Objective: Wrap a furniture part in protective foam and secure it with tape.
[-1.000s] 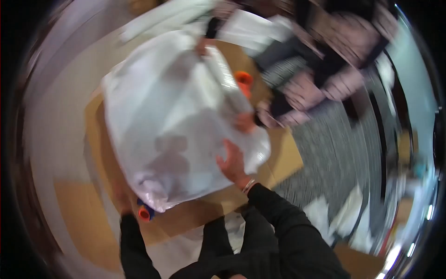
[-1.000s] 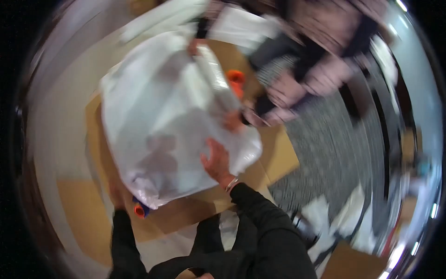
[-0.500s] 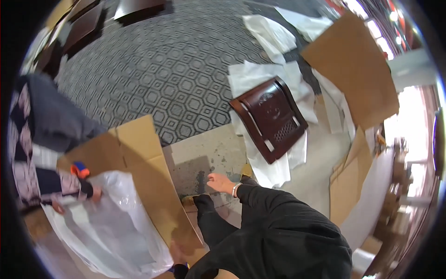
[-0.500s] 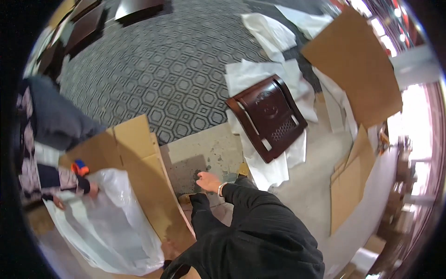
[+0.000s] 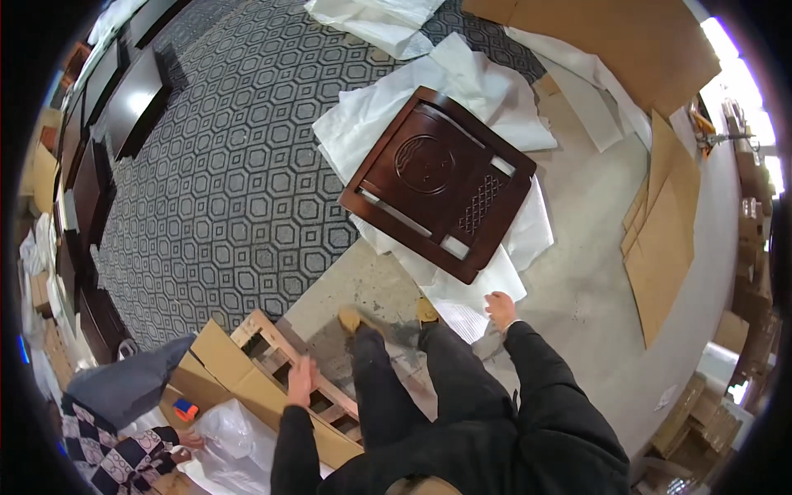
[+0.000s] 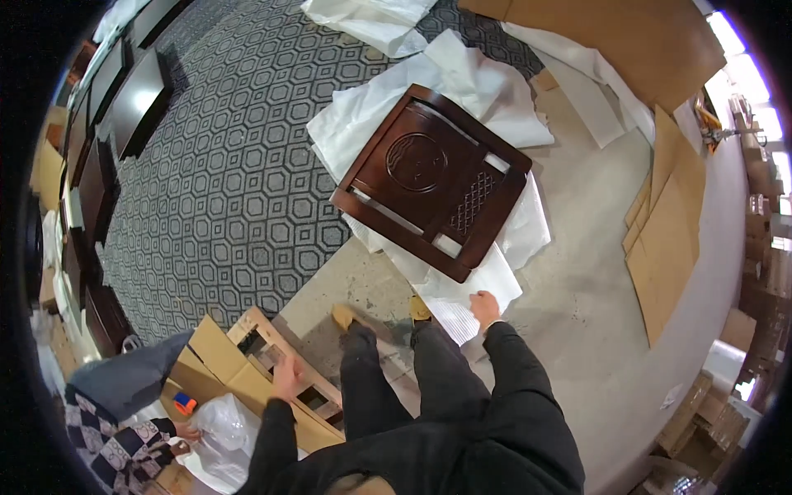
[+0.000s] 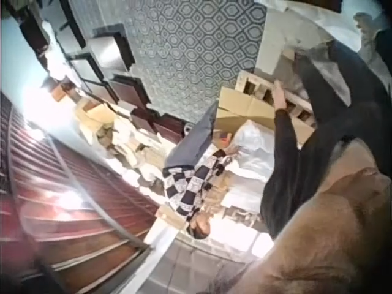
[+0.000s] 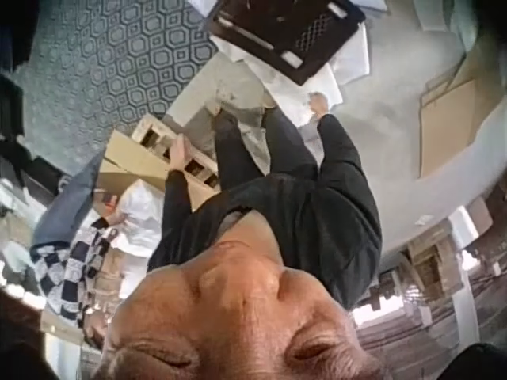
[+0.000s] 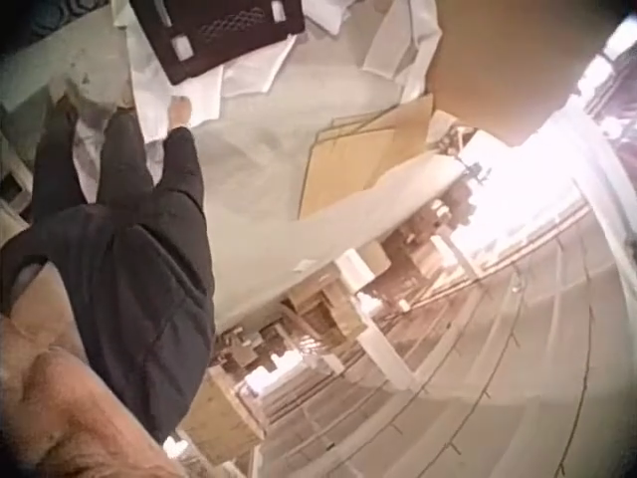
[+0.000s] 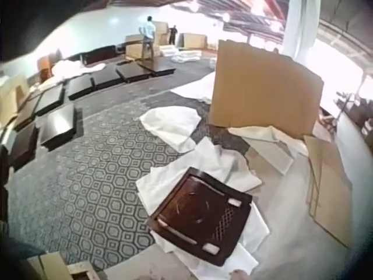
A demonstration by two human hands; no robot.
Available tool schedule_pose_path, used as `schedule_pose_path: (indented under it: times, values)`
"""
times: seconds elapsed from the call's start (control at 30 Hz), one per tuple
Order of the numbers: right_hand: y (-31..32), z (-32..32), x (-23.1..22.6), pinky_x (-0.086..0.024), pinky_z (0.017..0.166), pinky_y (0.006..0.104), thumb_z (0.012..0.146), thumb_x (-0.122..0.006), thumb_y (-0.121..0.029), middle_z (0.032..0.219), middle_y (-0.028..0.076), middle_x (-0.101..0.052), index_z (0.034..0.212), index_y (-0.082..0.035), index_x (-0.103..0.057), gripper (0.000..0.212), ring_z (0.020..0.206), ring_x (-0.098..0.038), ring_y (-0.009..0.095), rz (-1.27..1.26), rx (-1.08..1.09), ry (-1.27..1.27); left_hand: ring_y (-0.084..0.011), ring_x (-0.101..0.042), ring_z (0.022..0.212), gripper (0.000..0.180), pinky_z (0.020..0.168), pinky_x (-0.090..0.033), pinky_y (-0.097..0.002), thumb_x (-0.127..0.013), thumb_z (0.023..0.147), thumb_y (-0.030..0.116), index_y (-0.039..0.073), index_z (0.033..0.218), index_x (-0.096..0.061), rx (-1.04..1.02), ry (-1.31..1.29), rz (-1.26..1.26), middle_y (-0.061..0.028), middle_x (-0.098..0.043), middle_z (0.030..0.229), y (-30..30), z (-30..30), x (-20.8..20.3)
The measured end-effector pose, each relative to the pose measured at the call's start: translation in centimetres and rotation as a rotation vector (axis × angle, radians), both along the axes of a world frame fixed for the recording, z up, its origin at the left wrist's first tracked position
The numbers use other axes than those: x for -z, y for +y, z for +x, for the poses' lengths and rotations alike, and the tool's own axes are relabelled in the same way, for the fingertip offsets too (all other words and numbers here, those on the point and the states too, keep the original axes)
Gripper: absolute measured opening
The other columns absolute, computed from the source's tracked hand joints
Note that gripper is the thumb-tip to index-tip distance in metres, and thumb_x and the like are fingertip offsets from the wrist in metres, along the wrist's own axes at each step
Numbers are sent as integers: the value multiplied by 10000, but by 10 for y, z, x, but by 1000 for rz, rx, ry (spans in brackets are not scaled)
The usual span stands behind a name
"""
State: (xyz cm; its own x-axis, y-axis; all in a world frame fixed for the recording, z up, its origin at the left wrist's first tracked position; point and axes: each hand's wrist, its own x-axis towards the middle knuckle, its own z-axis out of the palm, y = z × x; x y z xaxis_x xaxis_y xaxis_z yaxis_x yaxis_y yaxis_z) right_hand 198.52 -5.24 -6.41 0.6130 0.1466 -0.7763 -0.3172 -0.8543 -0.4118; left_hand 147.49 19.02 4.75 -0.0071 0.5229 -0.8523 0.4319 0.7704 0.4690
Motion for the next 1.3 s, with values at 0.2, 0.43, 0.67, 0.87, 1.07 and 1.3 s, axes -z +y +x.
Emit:
schedule_pose_path:
  times: [0.2, 0.43, 0.67, 0.87, 1.07, 1.3]
  values:
    - [37, 49, -50, -492, 636, 333, 851, -646, -317, 1026, 69, -631, 1294, -16, -505, 554, 764, -596, 170, 27, 406, 84, -111, -575, 728, 371, 538, -420, -260, -475, 953, 427, 83, 1037, -585, 366, -55, 84, -17, -609, 868, 199, 150, 87]
    - [66, 88, 59, -447, 809, 409, 841, -616, -530, 1204, 31, -520, 1293, -109, -500, 628, 1041, -519, 214, -3, 474, 153, -103, -527, 744, 352, 569, -396, -240, -505, 940, 418, 77, 1011, -556, 321, -59, 124, -4, -562, 867, 309, 304, 205]
    - [53, 153, 248, -368, 895, 511, 756, -592, -695, 1349, 68, -453, 1372, -99, -431, 872, 1216, -399, 267, -49, 416, -90, -367, -573, 1125, 596, 943, -418, -412, -442, 921, 481, -24, 1205, -583, 1010, 75, 669, -241, -629, 1145, 347, 412, 370]
    - [49, 176, 289, -303, 1076, 317, 841, -606, -568, 1422, 130, -430, 1388, 47, -402, 848, 1276, -430, 254, 217, 624, -67, -322, -597, 1013, 777, 911, -422, -406, -402, 882, 673, -49, 1046, -636, 842, 266, 485, -177, -659, 1029, 387, 453, 435]
    - [59, 190, 299, -317, 1073, 353, 816, -615, -598, 1407, 133, -443, 1401, 51, -380, 905, 1278, -427, 260, 298, 689, 9, -317, -457, 1252, 877, 1020, -348, -375, -406, 859, 713, -30, 1313, -506, 761, 100, 284, -226, -500, 1339, 388, 455, 462]
    - [64, 201, 251, -369, 1037, 337, 832, -605, -591, 1379, 137, -476, 1373, 64, -420, 869, 1218, -492, 247, 198, 663, 43, -239, -492, 1227, 771, 1032, -368, -325, -484, 894, 616, 20, 1383, -450, 521, -142, -2, -146, -519, 1341, 375, 460, 409]
